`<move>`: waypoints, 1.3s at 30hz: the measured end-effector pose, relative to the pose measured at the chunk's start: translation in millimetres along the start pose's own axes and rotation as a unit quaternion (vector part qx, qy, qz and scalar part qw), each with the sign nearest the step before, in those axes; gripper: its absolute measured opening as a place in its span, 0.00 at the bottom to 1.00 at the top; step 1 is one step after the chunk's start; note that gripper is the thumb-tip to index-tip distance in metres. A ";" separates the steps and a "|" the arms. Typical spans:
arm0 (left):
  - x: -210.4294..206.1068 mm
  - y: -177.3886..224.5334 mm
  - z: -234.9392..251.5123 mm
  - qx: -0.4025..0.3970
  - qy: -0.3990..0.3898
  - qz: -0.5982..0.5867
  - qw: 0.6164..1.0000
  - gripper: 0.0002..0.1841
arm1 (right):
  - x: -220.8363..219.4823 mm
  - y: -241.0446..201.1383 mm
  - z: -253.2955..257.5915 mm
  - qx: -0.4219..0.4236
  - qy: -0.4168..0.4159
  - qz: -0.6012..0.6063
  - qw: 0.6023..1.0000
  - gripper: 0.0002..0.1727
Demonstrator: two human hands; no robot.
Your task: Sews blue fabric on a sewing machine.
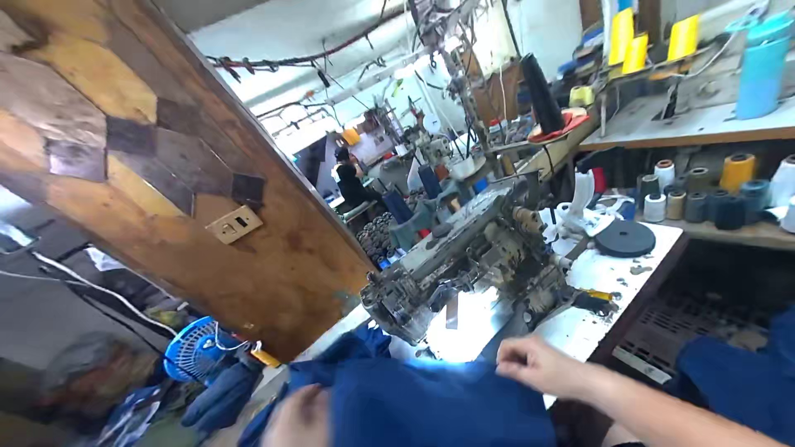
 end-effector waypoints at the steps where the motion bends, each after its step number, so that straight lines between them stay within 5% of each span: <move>1: -28.5 42.1 -20.0 -0.038 -0.077 -0.012 0.996 0.23 | -17.2 0.7 -1.1 0.023 -0.021 -0.036 0.999 0.15; 3: -86.8 103.1 -66.5 -0.090 -0.227 -0.081 0.966 0.22 | -42.0 -2.4 -4.2 0.088 -0.061 -0.097 0.989 0.15; 5: -121.2 122.6 -96.9 -0.107 -0.267 -0.078 0.955 0.18 | -48.2 -8.3 -10.1 0.117 -0.107 -0.156 0.975 0.14; 11: -138.3 92.5 -155.8 -0.066 -0.154 -0.133 0.977 0.14 | -33.6 13.2 -65.7 0.133 -0.115 -0.157 0.972 0.14; 15: -163.5 110.0 -212.8 -0.034 -0.137 -0.337 0.931 0.19 | -53.7 24.5 -95.5 0.186 -0.076 -0.133 0.971 0.11; 20: -170.0 107.3 -229.5 0.030 0.018 -0.422 0.906 0.13 | -76.2 28.3 -123.0 0.256 -0.090 -0.133 0.953 0.10; 25: -146.7 101.4 -230.7 0.180 -0.067 -0.565 0.802 0.24 | -47.2 1.5 -115.8 -0.104 -0.198 -0.234 0.946 0.28; 26: -141.1 100.7 -229.4 0.205 -0.101 -0.594 0.771 0.27 | -41.2 -3.9 -114.3 -0.071 -0.182 -0.246 0.949 0.27; 28: -134.9 102.2 -225.4 0.233 -0.151 -0.655 0.703 0.33 | -40.5 -9.8 -114.2 0.141 -0.078 -0.276 0.948 0.20; 30: -133.2 108.3 -222.8 0.241 -0.187 -0.700 0.646 0.36 | -48.8 -17.1 -109.1 0.309 -0.014 -0.281 0.908 0.14; 33: -134.9 115.7 -221.3 0.251 -0.226 -0.731 0.593 0.38 | -59.7 -22.5 -100.1 0.412 -0.032 -0.269 0.870 0.13; 35: -131.9 113.0 -222.0 0.224 -0.248 -0.715 0.615 0.39 | -65.4 -23.8 -95.8 0.431 -0.050 -0.217 0.875 0.12; 36: -126.8 112.0 -221.3 0.198 -0.253 -0.671 0.668 0.37 | -68.0 -27.2 -92.7 0.425 -0.051 -0.183 0.885 0.10; 39: -118.6 102.1 -224.6 0.018 -0.184 -0.344 0.921 0.26 | -81.0 -40.8 -76.5 0.334 -0.103 -0.114 0.930 0.17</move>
Point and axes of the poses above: each hand's wrist, its own z-axis towards the middle knuckle, its own x-axis out of the back of the hand, y = z × x, the point moved 2 cm from there along z, towards the middle knuckle, and after that the axes turned 7 degrees about y, right-handed, at the moved point
